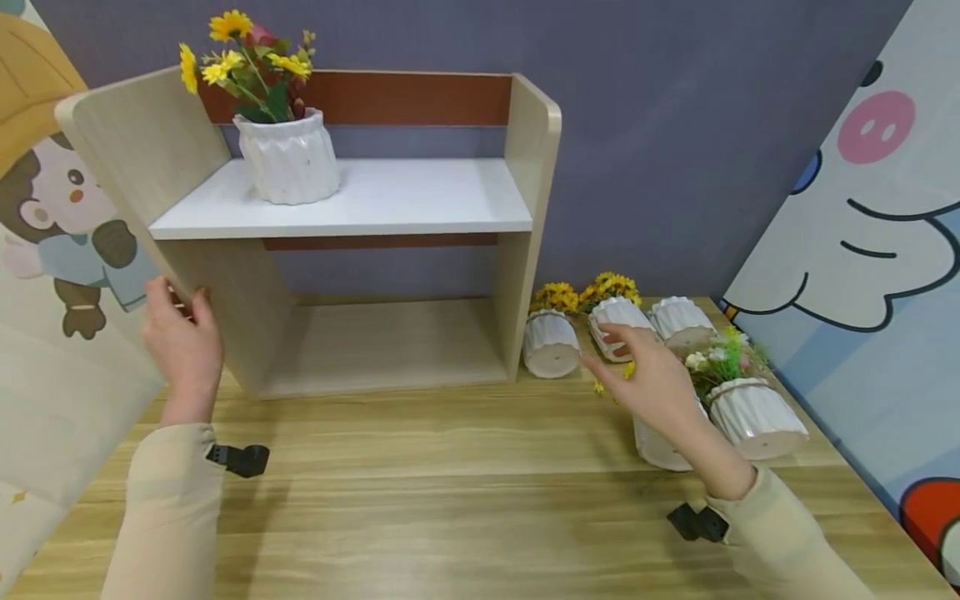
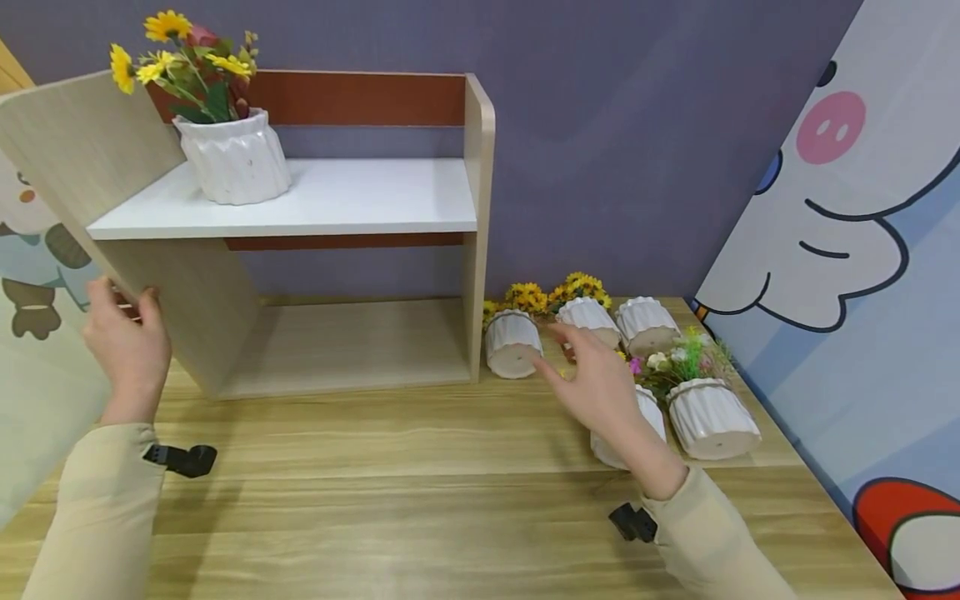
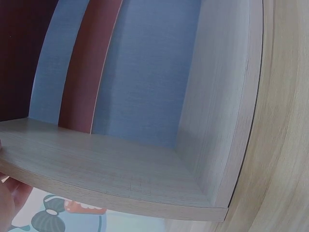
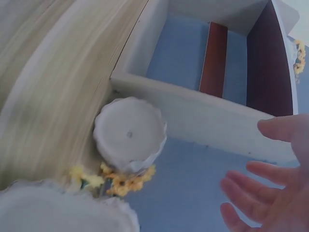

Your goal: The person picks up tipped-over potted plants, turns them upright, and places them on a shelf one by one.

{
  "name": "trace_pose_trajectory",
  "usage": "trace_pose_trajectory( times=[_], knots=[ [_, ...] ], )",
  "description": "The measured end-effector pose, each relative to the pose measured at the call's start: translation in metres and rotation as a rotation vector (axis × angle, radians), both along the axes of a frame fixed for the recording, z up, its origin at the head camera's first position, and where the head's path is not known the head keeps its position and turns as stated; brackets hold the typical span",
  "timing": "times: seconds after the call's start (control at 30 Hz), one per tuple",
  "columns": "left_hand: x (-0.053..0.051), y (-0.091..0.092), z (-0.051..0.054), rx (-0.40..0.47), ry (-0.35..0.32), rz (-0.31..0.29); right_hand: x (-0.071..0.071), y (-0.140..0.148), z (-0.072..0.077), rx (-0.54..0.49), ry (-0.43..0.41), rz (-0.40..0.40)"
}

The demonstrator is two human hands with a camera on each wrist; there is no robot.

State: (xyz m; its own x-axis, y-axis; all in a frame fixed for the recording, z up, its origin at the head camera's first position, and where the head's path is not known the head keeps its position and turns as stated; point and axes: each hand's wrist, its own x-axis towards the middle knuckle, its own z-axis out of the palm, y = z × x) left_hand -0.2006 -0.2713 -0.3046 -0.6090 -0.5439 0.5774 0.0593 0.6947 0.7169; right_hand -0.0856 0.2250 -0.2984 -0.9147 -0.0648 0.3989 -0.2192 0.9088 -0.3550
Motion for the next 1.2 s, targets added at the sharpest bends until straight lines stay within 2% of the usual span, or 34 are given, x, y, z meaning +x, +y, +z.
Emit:
trace_pose_trajectory(
  times=[0.3, 0.43, 0.7, 0.87, 0.97, 1.2],
  knots=[
    [0.001, 0.001, -0.001, -0.007, 0.031, 0.002, 0.010, 0.023, -0.015, 0.005, 0.004, -0.048],
    [0.002, 0.001, -0.001, -0.015, 0.023, 0.001, 0.015, 0.031, -0.020, 0.019, -0.013, -0.071],
    [0.002, 0.001, -0.001, -0.005, 0.006, -0.001, 0.023, 0.045, -0.025, 0.064, -0.174, -0.200],
    [0.002, 0.001, -0.001, -0.002, -0.002, 0.000, 0.025, 0.054, -0.032, 0.116, -0.186, -0.222],
    [0.002, 0.001, 0.000, 0.005, -0.001, 0.001, 0.025, 0.057, -0.036, 0.136, -0.224, -0.243],
    [0.002, 0.001, 0.000, 0.006, 0.001, 0.005, 0.026, 0.064, -0.044, 0.136, -0.413, -0.292]
  ],
)
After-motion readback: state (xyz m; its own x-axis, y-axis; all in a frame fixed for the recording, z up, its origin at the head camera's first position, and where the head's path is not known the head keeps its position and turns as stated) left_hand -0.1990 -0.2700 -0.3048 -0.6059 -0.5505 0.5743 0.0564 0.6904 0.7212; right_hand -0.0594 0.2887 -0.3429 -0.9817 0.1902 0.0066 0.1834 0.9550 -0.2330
